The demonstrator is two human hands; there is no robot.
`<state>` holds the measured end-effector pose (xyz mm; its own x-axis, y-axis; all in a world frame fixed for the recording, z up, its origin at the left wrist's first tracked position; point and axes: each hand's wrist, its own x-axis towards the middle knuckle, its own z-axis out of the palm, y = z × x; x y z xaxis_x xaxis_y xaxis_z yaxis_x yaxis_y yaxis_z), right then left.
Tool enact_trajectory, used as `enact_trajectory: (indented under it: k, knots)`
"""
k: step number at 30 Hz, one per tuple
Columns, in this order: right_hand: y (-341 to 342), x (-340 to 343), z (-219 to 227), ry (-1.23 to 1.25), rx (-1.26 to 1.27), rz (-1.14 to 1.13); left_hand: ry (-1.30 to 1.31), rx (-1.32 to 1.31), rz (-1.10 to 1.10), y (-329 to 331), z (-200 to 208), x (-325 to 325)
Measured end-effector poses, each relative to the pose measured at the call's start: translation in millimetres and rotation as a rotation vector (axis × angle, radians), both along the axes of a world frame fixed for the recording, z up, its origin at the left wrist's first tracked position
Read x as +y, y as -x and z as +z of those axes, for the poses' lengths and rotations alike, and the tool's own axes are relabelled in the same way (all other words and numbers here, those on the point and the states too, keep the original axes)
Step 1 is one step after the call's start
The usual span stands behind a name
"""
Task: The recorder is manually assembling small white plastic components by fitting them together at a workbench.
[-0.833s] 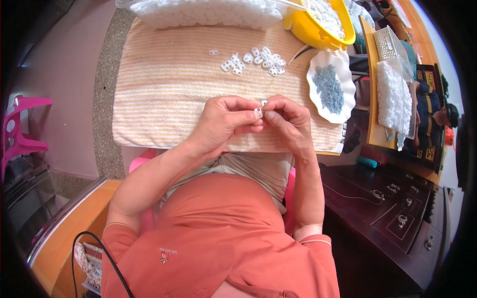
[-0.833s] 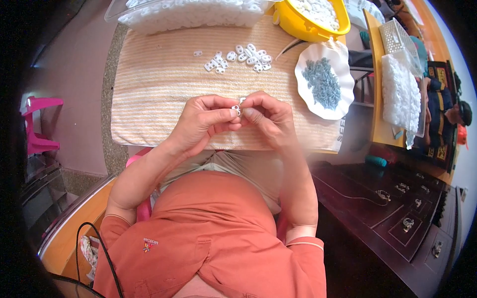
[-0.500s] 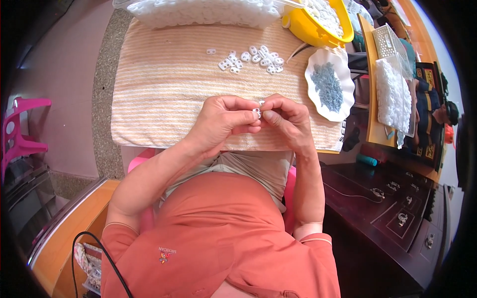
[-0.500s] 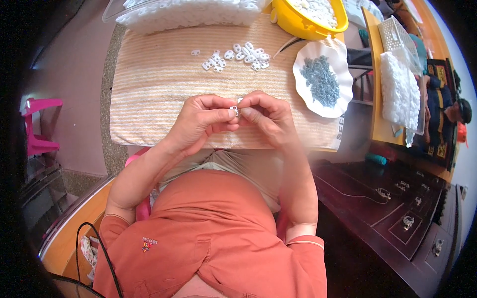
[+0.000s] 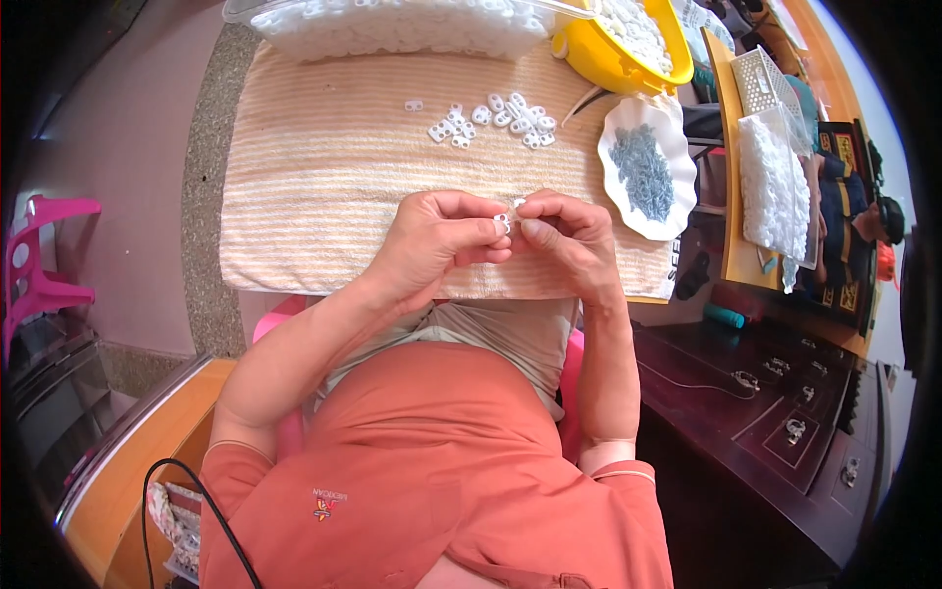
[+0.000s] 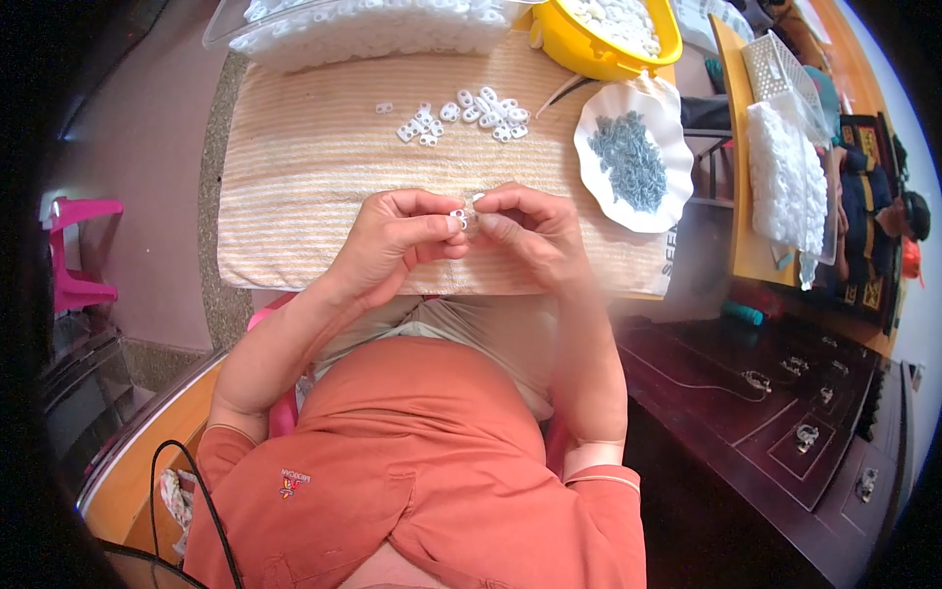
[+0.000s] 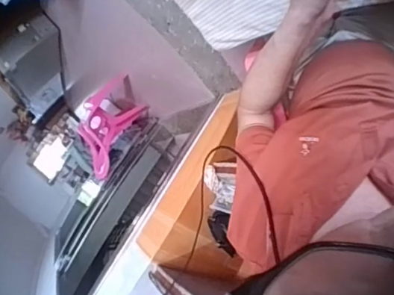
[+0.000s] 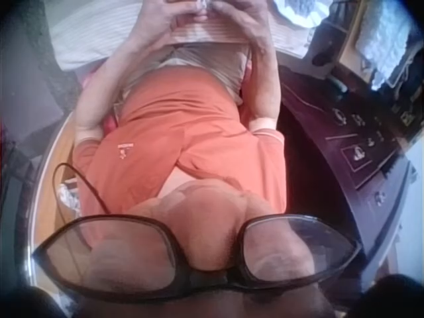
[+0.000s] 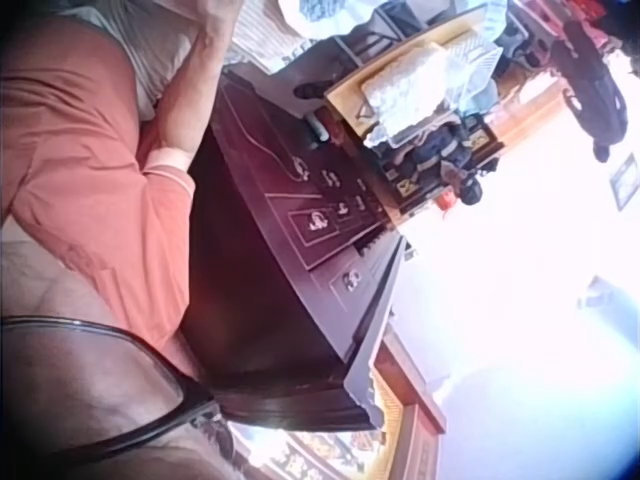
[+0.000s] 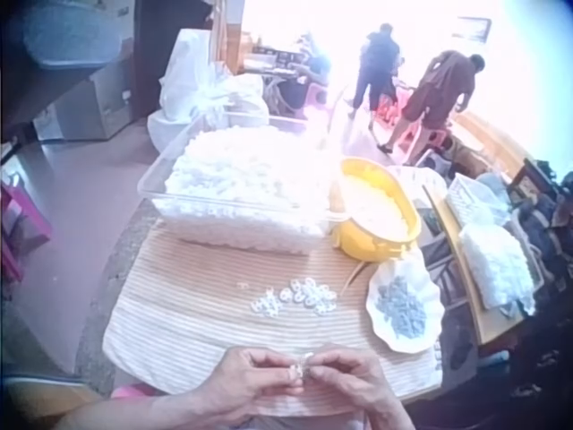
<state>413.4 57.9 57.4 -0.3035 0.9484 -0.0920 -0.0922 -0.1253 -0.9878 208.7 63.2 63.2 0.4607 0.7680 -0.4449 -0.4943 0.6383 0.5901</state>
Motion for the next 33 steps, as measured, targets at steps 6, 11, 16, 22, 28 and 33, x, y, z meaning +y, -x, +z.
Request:
enact_trajectory:
  k: [6,11,16,22,28,33]
  knots:
    - [2,-2,-2,0.095,0.049,-0.068,0.003,-0.021,0.021,2,-3,1]
    - [3,-2,-1,0.108,0.090,-0.066,0.011,-0.009,0.030,1,-4,1]
    - [5,-3,-1,0.114,0.093,-0.073,0.013,-0.002,0.039,1,-3,1]
    - [7,-3,5,-0.033,-0.054,-0.116,-0.002,0.006,0.016,1,-5,1]
    - [6,-3,-2,-0.059,-0.094,-0.043,-0.012,0.001,0.017,1,-1,1]
    - [7,-4,3,-0.037,-0.159,-0.034,-0.026,-0.008,-0.013,1,-2,0]
